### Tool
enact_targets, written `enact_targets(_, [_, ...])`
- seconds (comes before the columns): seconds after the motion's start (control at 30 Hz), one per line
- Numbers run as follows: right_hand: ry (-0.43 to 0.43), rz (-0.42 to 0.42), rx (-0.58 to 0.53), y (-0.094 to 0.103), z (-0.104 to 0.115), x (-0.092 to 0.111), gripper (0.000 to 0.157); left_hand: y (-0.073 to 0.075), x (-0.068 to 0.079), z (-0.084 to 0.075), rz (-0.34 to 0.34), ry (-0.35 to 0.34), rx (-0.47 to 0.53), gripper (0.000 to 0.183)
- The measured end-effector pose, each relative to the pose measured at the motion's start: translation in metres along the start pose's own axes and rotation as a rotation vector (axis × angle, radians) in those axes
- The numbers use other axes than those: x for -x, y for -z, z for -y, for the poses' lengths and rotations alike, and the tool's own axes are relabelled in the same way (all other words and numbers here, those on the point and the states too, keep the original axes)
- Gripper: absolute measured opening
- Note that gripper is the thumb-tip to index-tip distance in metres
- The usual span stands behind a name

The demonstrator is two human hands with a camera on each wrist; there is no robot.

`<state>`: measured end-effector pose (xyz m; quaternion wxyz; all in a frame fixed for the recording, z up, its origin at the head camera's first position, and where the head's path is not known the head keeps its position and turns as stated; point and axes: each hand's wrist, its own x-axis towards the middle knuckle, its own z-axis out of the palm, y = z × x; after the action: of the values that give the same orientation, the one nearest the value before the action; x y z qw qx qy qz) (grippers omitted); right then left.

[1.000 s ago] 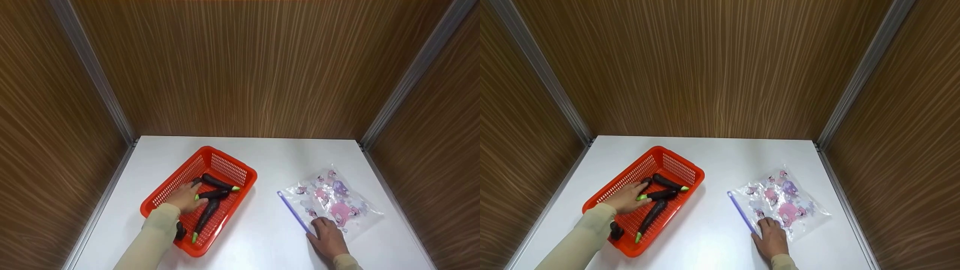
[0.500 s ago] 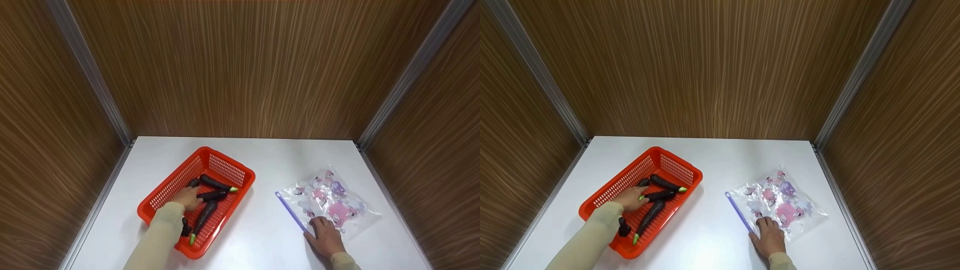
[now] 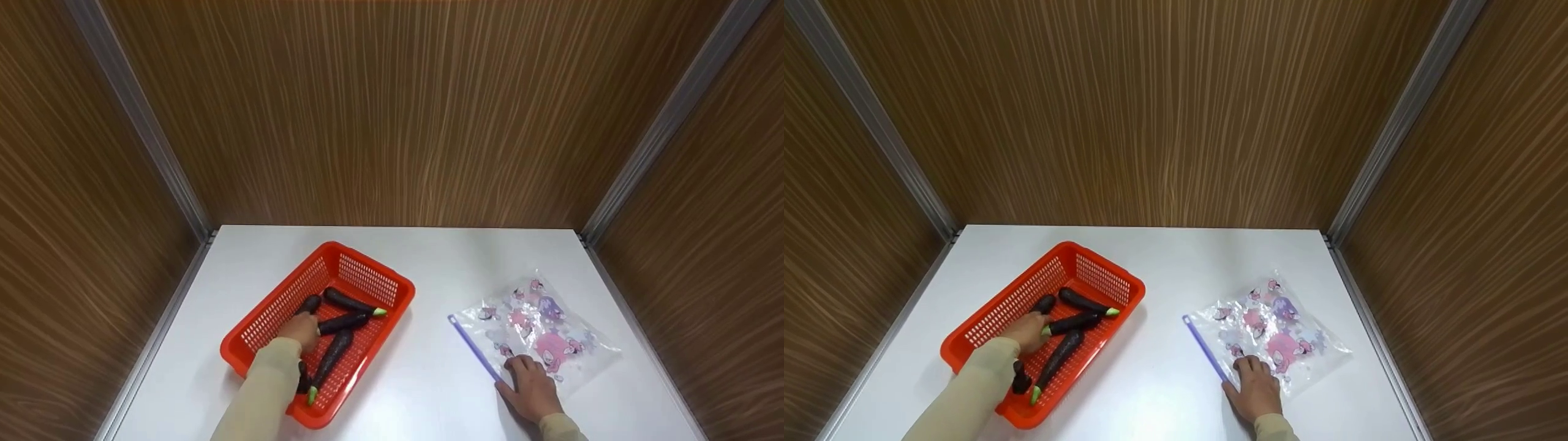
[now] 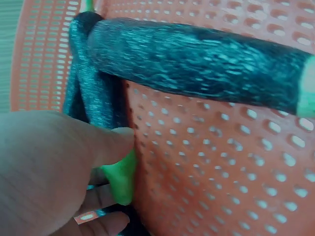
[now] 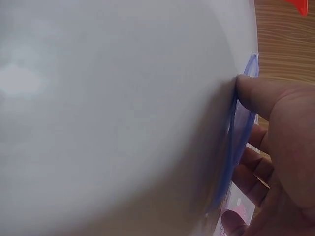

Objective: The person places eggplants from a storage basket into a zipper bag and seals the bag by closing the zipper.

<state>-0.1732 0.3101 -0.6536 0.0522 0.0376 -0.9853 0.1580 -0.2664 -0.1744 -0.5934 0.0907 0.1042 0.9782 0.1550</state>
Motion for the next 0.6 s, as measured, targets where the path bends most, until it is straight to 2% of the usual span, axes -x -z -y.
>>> enact_targets(0.17, [-0.02, 0.005, -0.004, -0.0008, 0.0013, 0.0005, 0.039, -0.0063, 0.0001, 0.0043, -0.008, 0.004, 0.007, 0.025])
enact_targets(0.37, [-0.022, 0.007, -0.015, 0.0007, 0.0015, -0.0002, 0.039, -0.0069, -0.0017, 0.0048, 0.0, 0.028, 0.031, 0.021])
enact_targets(0.6, [-0.012, -0.005, -0.018, -0.0001, 0.0002, -0.0003, 0.038, -0.0062, -0.0033, 0.0044, -0.005, 0.025, 0.037, 0.017])
